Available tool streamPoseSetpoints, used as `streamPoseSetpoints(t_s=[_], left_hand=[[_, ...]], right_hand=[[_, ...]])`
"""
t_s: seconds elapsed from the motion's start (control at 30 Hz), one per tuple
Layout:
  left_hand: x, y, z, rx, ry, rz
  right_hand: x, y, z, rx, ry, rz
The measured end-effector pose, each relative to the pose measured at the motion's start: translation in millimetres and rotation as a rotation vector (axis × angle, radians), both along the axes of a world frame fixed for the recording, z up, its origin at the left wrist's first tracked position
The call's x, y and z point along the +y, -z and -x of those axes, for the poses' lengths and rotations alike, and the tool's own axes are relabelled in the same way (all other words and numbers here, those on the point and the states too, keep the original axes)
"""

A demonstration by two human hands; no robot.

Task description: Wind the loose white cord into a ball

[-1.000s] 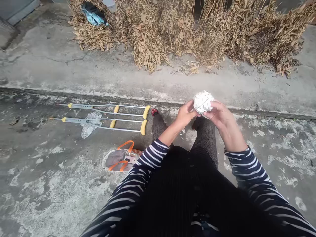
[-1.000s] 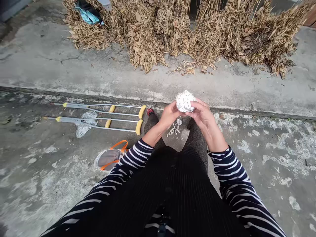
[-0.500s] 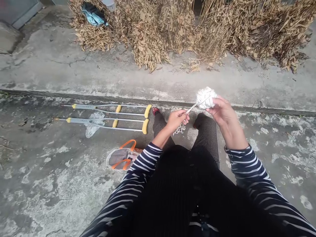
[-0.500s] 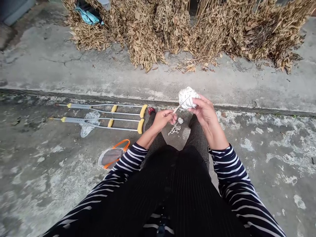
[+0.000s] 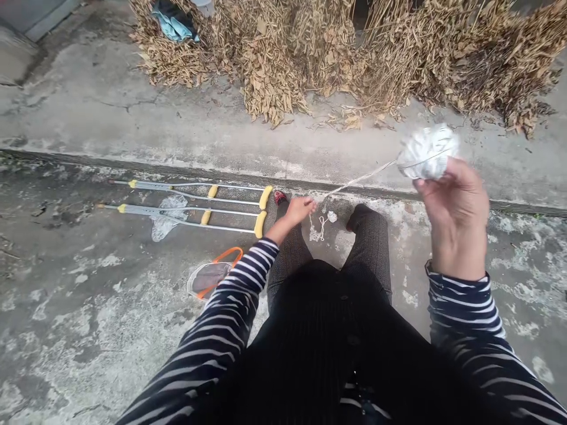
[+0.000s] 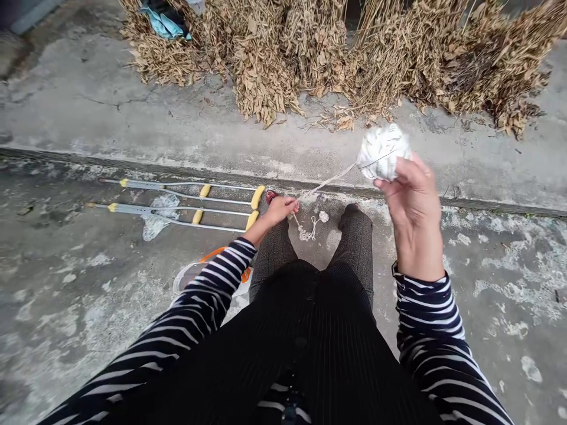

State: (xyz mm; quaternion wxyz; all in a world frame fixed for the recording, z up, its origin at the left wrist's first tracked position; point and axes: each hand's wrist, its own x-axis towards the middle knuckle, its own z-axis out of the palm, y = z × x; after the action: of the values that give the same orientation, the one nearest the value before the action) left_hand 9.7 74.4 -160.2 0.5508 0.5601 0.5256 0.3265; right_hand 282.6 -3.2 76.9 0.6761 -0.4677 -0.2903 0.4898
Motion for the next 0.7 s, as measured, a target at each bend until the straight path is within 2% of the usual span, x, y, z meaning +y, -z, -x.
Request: streamPoseSetpoints(t_s=[0.07, 0.1, 0.17, 0.23, 0.27, 0.3, 0.33, 0.37, 0.4, 0.47, 0.53, 0.6, 0.63, 0.7], left_hand=[[35.3, -27.7, 0.2, -0.009, -0.028, -0.02], [53.0, -48.1, -1.2, -0.022, -0.055, -0.059], [83.4, -96.5, -6.6, -0.101, -0.039, -0.268], [102.1, -141.9, -13.6, -0.111, 0.008, -0.426], [106.5, -157.9, -16.7, -0.109, 0.024, -0.481], [108.2, -167.1, -18.8, -0.107, 0.04, -0.509], [107.4, -168.5, -19.6, -0.11, 0.057, -0.509], [104.9, -162.3, -18.9, -0.11, 0.078, -0.481], [101.0, -149.5, -16.9, -0.097, 0.103, -0.426], [90.1, -111.6, -10.2, -0.03, 0.126, -0.276], [76.0, -72.9, -3.3, 0.076, 0.079, -0.17], [59.7, -48.2, -0.8, 0.132, 0.017, -0.148], [51.3, -43.2, -2.4, 0.141, -0.002, -0.155], [34.9, -47.3, -11.9, 0.108, -0.018, -0.173]], right_hand=[[-8.3, -14.3, 1.3, -0.03, 0.015, -0.063], [-12.3, -18.9, 2.3, -0.044, 0.013, -0.08], [-18.4, -22.3, 3.9, -0.059, 0.0, -0.09], [-21.5, -19.3, 3.7, -0.05, -0.02, -0.08], [-22.0, -16.7, 2.7, -0.041, -0.03, -0.071], [-21.8, -14.1, 1.4, -0.034, -0.04, -0.061], [-21.3, -12.0, -0.2, -0.027, -0.049, -0.048], [-20.7, -10.6, -1.9, -0.021, -0.055, -0.03], [-20.0, -9.9, -3.5, -0.013, -0.059, -0.008], [-18.9, -9.8, -5.7, 0.004, -0.054, 0.024], [-18.0, -9.4, -5.7, 0.018, -0.064, 0.047], [-16.3, -5.8, -2.7, 0.032, -0.09, 0.063], [-14.8, -2.6, -0.1, 0.034, -0.11, 0.076], [-10.4, 6.0, 7.4, 0.029, -0.163, 0.11]])
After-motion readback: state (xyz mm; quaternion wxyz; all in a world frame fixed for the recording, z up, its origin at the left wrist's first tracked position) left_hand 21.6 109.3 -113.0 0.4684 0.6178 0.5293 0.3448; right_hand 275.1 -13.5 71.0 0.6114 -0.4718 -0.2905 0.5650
